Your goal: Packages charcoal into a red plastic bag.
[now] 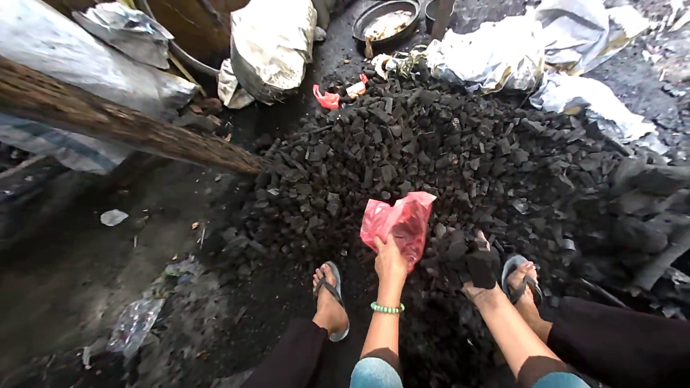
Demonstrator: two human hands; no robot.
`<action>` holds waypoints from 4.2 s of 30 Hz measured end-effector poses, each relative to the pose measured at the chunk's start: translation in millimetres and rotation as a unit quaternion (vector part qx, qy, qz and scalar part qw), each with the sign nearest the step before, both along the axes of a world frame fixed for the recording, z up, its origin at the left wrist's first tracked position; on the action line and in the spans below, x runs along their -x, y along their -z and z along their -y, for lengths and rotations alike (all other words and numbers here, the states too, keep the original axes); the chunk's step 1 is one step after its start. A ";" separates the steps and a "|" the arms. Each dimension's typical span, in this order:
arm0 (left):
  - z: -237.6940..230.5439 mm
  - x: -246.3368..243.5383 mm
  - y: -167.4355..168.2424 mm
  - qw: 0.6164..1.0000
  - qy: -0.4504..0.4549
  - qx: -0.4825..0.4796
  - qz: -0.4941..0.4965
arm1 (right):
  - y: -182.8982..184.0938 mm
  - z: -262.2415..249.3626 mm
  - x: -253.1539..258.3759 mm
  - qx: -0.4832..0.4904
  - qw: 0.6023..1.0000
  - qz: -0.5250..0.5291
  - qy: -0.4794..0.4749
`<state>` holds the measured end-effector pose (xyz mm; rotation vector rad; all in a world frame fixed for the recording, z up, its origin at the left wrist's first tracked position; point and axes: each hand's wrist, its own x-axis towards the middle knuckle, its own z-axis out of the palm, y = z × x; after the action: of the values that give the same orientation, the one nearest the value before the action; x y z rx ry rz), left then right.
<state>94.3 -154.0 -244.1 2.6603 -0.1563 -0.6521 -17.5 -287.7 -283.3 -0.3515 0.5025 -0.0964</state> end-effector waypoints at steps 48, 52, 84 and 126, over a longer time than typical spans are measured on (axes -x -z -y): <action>-10.4 125.3 112.0 0.880 -0.299 0.367 -0.034 | 57.7 -53.5 36.7 0.618 0.732 -0.248 -0.141; -10.3 123.8 98.9 0.806 -0.369 0.450 -0.109 | 57.1 -60.7 36.7 0.626 0.734 -0.213 -0.155; 2.5 -35.1 8.1 0.830 -0.304 0.385 -0.264 | -28.7 40.2 -140.9 0.610 0.667 -0.084 -0.419; 8.0 108.6 54.9 0.751 -0.374 0.540 -0.071 | 45.2 -53.7 21.5 0.391 0.905 -0.158 0.061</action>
<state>-14.4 -162.0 -299.0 1.3336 0.4398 -0.3026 -39.0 -234.0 -328.5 -1.1376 0.7991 -0.3722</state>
